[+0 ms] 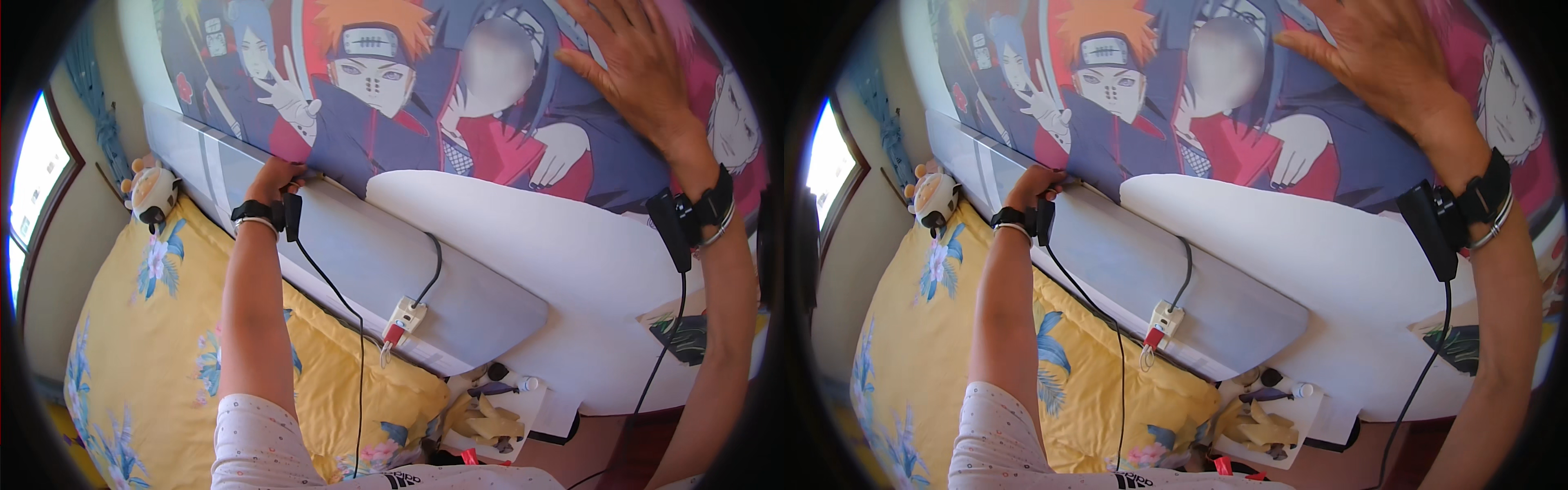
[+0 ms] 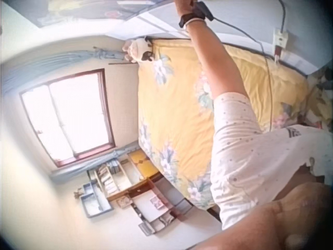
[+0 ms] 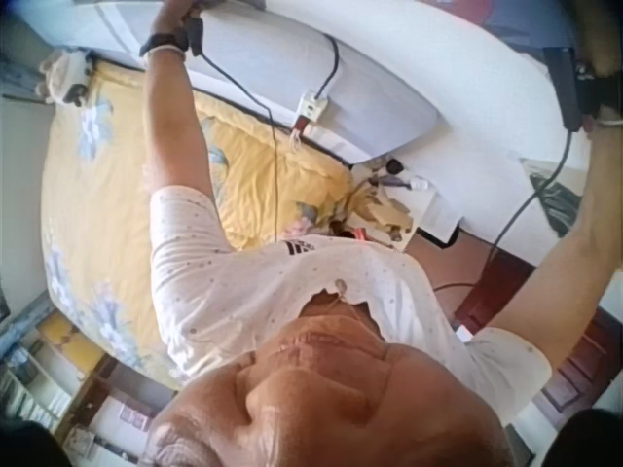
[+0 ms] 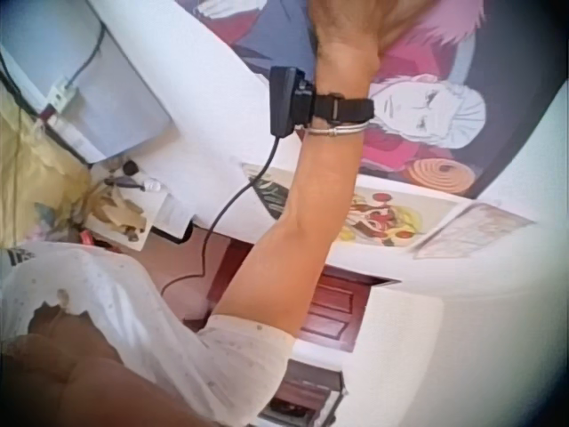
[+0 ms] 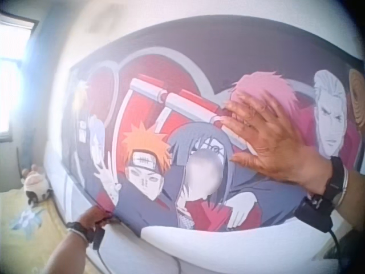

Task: The person peels several wall stickers and pieces of tape off the wall and headboard area using their hands.

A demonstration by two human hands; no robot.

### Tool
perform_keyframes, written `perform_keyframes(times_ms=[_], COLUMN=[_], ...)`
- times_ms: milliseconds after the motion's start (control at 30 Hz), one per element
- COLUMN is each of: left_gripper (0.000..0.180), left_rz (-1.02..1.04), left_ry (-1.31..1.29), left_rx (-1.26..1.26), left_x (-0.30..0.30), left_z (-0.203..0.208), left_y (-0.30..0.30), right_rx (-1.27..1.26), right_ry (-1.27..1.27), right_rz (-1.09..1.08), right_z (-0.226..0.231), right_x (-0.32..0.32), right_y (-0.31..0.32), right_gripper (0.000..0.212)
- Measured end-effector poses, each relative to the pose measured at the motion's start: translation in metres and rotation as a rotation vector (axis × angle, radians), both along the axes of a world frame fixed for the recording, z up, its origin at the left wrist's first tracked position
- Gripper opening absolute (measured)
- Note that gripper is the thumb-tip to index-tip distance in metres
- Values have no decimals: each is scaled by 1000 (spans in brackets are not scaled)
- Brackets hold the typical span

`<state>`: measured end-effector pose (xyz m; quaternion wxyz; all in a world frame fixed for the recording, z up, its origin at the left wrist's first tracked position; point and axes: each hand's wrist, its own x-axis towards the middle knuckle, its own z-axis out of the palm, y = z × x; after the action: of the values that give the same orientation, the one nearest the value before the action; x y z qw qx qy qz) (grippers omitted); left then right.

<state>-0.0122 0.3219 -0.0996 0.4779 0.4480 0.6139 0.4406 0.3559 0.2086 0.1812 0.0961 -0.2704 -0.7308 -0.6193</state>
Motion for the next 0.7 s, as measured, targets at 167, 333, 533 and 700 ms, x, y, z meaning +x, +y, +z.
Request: perform_keyframes(times_ms=[167,333,533,700], left_gripper=[6,8,12,11], left_rz=[2,101,108,-53], left_ry=[-143,-189,-178,67], left_rx=[15,-58,-61,-112], left_x=[8,-1,15,4], left_z=[1,-17,1,0], left_y=[0,4,-6,1], right_rx=[-160,-259,-147,-27], right_ry=[90,61,-8,-16], right_rz=[-49,143,255,278], right_z=[3,-24,-39,-43], right_x=[-20,-89,-99,-99], right_y=[-13,18,53,53], right_gripper=[50,46,47,46])
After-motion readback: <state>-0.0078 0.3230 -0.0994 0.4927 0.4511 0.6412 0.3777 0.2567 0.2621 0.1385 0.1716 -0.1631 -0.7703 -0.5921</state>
